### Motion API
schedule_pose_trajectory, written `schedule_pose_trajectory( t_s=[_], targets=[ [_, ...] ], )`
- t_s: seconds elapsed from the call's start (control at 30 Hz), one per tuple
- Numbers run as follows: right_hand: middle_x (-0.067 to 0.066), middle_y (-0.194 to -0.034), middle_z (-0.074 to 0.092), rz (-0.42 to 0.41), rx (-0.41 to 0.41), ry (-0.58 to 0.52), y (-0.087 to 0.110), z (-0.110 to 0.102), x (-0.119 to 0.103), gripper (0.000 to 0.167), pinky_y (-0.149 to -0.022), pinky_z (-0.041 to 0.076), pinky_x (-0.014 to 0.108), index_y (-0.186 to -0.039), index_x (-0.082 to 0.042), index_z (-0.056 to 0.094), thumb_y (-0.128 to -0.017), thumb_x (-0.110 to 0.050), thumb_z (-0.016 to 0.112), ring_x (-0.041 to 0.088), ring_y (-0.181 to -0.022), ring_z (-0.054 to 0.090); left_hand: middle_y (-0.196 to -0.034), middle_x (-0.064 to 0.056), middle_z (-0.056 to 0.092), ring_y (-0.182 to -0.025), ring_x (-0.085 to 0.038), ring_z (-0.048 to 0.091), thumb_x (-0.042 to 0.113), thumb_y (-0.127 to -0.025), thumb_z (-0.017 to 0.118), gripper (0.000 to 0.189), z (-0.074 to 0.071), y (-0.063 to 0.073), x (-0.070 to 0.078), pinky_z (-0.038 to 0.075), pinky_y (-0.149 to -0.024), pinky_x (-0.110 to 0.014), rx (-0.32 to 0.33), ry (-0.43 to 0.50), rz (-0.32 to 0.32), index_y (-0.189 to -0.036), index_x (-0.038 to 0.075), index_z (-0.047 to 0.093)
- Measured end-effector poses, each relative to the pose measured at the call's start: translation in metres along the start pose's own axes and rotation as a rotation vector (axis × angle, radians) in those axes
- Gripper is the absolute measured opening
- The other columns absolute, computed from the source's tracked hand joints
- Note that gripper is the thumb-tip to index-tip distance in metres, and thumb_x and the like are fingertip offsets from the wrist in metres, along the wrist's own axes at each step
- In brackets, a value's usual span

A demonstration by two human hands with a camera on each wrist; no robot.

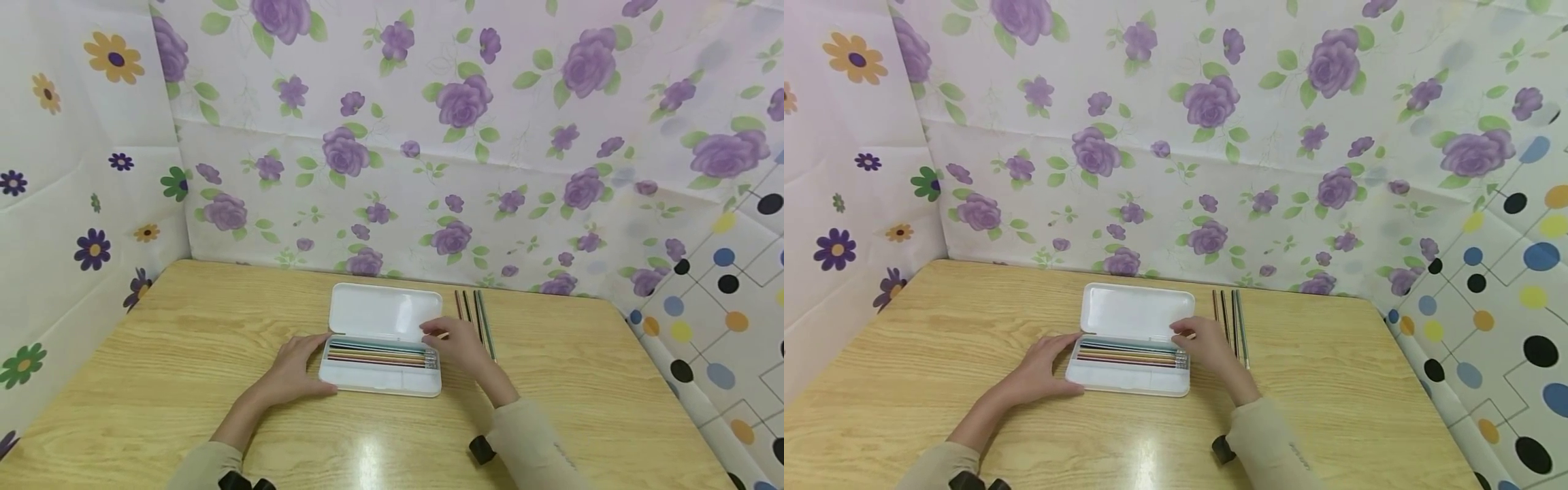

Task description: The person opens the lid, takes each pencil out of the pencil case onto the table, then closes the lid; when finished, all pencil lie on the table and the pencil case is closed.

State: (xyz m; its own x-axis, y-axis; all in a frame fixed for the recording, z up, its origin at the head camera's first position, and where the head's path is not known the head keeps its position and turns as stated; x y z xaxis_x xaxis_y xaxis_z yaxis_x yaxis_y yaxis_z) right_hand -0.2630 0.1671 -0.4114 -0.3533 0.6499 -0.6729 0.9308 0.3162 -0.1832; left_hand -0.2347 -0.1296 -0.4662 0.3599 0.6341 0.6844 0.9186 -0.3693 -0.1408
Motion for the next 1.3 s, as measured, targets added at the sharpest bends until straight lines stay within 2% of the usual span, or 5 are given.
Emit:
schedule_pose_trajectory(
  t_s=[0.2,0.33,0.63,0.97,1.3],
  targets=[
    [0.006,-0.099,0.07,-0.074,-0.117,0.005,-0.005,0.021,-0.014,0.018,-0.076,0.054,0.028,-0.106,-0.002,0.073,-0.09,-0.004,0.068,0.017,-0.089,0.065,-0.138,-0.013,0.048,-0.125,-0.033,0.037,0.049,-0.063,0.086,0.099,-0.002,-0.001,0.003,0.028,-0.102,-0.058,0.006,0.009,0.001,-0.144,0.009,0.045],
    [0.006,-0.095,0.071,-0.137,-0.162,0.026,-0.006,0.03,-0.022,0.015,-0.073,0.053,0.026,-0.101,-0.002,0.075,-0.088,-0.004,0.07,0.017,-0.086,0.066,-0.139,-0.013,0.048,-0.126,-0.033,0.037,0.049,-0.063,0.086,0.1,-0.002,-0.003,0.004,0.028,-0.102,-0.058,0.0,0.013,0.0,-0.145,0.009,0.044],
    [0.007,-0.093,0.072,-0.185,-0.192,0.101,-0.013,0.042,-0.03,0.014,-0.073,0.053,0.026,-0.098,-0.001,0.076,-0.085,-0.001,0.072,0.021,-0.087,0.067,-0.138,-0.013,0.048,-0.125,-0.032,0.037,0.048,-0.063,0.087,0.1,-0.003,-0.005,0.006,0.029,-0.101,-0.056,0.0,0.017,0.0,-0.144,0.008,0.044],
    [0.003,-0.087,0.068,-0.157,-0.262,0.181,-0.019,0.05,-0.036,0.014,-0.069,0.052,0.026,-0.097,-0.002,0.076,-0.083,0.0,0.073,0.016,-0.08,0.064,-0.137,-0.013,0.049,-0.124,-0.032,0.038,0.048,-0.063,0.087,0.099,-0.004,-0.005,0.005,0.028,-0.102,-0.057,0.006,0.01,0.001,-0.144,0.008,0.045],
    [0.002,-0.084,0.064,-0.246,-0.263,0.356,-0.012,0.057,-0.043,0.012,-0.072,0.052,0.029,-0.096,-0.004,0.075,-0.089,0.0,0.066,0.017,-0.081,0.06,-0.137,-0.012,0.05,-0.125,-0.031,0.038,0.048,-0.063,0.087,0.099,-0.001,-0.001,0.001,0.027,-0.102,-0.056,0.011,0.01,0.004,-0.143,0.009,0.046]
  ],
)
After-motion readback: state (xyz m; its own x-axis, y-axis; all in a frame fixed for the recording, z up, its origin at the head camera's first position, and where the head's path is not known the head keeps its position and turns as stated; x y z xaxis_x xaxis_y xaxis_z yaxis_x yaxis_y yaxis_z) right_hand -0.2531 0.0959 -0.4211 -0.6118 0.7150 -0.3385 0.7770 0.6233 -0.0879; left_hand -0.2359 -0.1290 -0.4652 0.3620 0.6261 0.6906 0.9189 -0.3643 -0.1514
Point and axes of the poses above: each hand's wrist, its own y-axis away from the middle knuckle, its own z-axis out of the palm, x = y × z, the point moved 5 cm from there along -y, towards the middle knuckle
